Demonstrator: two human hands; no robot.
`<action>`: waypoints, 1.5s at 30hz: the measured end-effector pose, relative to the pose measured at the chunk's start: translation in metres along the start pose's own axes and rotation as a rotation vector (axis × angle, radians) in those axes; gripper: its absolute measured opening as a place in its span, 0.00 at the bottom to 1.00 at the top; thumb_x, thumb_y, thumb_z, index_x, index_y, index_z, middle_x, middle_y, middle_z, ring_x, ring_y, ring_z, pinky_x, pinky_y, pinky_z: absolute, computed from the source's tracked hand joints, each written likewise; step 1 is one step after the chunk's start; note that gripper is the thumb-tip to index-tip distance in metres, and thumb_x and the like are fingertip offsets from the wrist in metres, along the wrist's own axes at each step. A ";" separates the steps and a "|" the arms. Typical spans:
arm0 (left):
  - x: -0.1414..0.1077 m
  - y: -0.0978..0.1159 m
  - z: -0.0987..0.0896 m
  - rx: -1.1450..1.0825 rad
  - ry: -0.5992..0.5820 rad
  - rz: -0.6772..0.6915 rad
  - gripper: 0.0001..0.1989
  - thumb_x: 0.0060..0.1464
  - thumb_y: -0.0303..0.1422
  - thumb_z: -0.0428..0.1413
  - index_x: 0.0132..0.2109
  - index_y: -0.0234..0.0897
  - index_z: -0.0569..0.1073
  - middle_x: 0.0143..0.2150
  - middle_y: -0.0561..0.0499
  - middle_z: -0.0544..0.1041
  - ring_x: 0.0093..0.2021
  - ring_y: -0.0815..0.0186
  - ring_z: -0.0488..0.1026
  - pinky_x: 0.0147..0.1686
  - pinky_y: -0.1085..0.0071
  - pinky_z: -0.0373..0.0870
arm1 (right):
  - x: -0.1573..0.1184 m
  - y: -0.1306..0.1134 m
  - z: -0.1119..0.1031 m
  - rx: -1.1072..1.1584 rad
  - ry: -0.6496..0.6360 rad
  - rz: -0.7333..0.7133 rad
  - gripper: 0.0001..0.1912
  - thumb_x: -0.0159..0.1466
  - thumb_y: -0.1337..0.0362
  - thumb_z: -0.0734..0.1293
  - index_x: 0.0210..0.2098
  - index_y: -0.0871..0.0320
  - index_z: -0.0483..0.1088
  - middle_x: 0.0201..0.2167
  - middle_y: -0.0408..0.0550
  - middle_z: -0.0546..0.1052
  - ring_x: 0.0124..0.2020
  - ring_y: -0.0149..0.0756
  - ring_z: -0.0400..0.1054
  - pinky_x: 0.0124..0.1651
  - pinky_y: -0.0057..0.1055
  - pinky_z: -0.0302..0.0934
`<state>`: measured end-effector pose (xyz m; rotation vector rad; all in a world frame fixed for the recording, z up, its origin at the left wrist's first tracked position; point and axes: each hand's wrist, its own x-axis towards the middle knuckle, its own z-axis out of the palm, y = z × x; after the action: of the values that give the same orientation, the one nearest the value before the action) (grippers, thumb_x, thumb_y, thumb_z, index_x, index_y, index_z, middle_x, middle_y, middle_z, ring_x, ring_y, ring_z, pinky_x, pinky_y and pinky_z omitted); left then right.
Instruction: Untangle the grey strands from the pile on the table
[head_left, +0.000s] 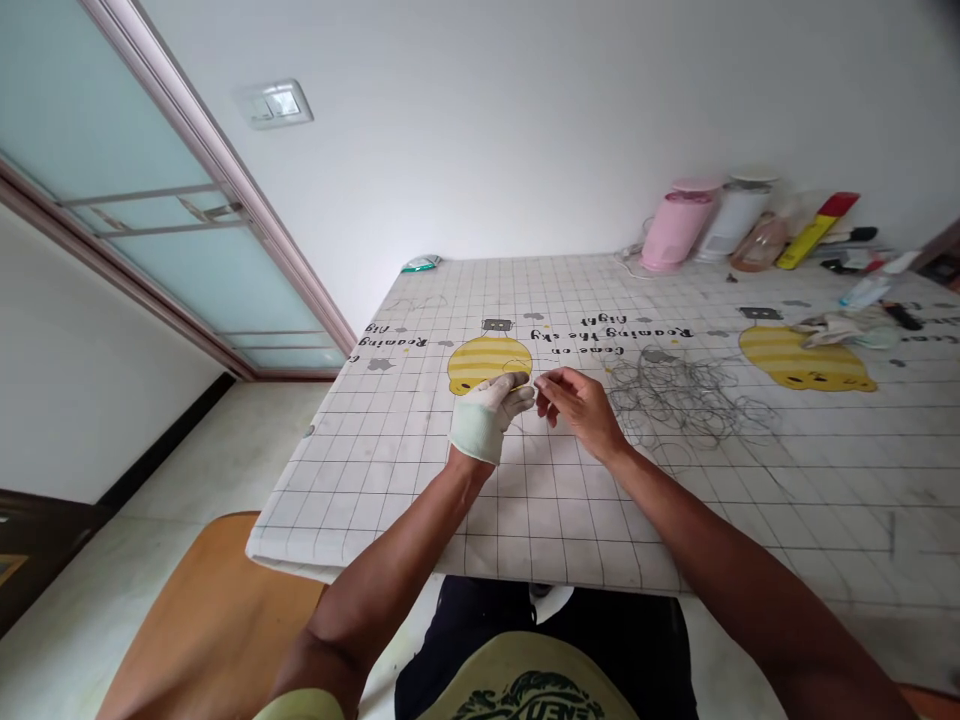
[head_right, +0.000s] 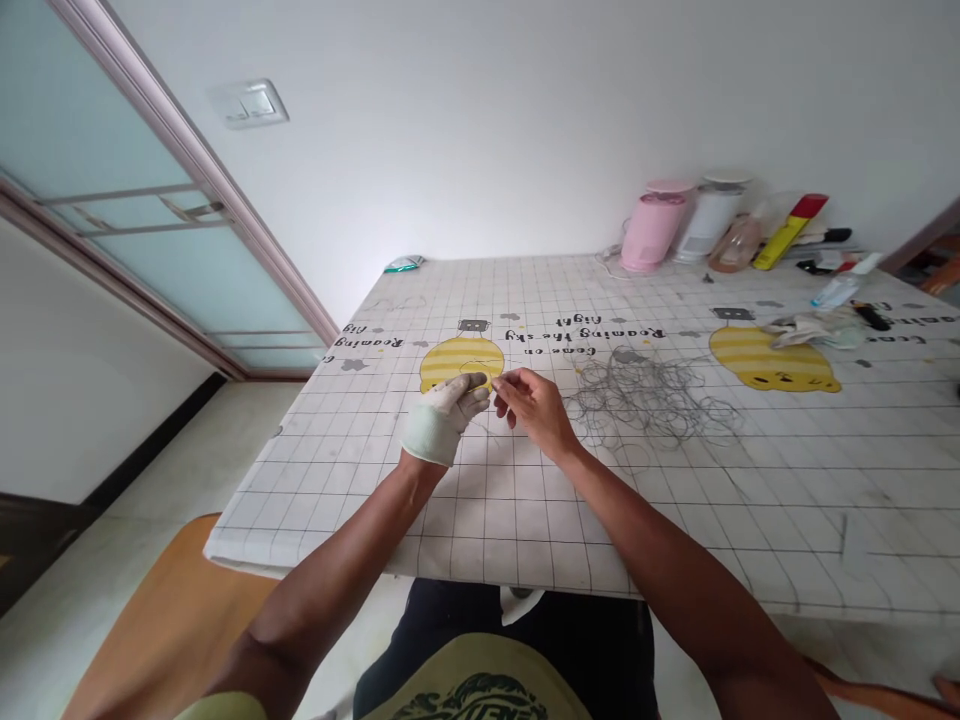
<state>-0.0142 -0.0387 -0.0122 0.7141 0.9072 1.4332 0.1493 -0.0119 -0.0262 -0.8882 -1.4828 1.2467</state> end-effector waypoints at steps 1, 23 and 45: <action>-0.001 -0.002 0.002 -0.020 -0.028 0.002 0.08 0.64 0.35 0.59 0.42 0.34 0.79 0.47 0.43 0.80 0.41 0.68 0.79 0.49 0.68 0.78 | 0.002 0.002 -0.001 -0.016 0.041 0.010 0.21 0.67 0.42 0.72 0.38 0.55 0.73 0.27 0.45 0.76 0.26 0.35 0.70 0.24 0.30 0.63; 0.019 0.002 -0.008 0.554 -0.045 -0.143 0.09 0.58 0.34 0.59 0.33 0.35 0.79 0.40 0.43 0.83 0.30 0.67 0.76 0.29 0.71 0.72 | -0.001 0.007 -0.008 -0.486 0.164 -0.241 0.11 0.71 0.54 0.66 0.42 0.52 0.75 0.35 0.47 0.81 0.32 0.38 0.73 0.38 0.36 0.68; 0.020 -0.012 -0.009 0.476 -0.076 0.077 0.08 0.57 0.37 0.61 0.36 0.37 0.81 0.32 0.53 0.77 0.33 0.69 0.72 0.37 0.73 0.70 | -0.005 0.011 0.003 -0.385 0.128 -0.181 0.13 0.69 0.54 0.68 0.42 0.55 0.80 0.32 0.49 0.80 0.30 0.39 0.73 0.31 0.35 0.67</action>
<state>-0.0169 -0.0205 -0.0289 1.1590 1.1871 1.2548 0.1472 -0.0154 -0.0384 -1.0364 -1.6873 0.7696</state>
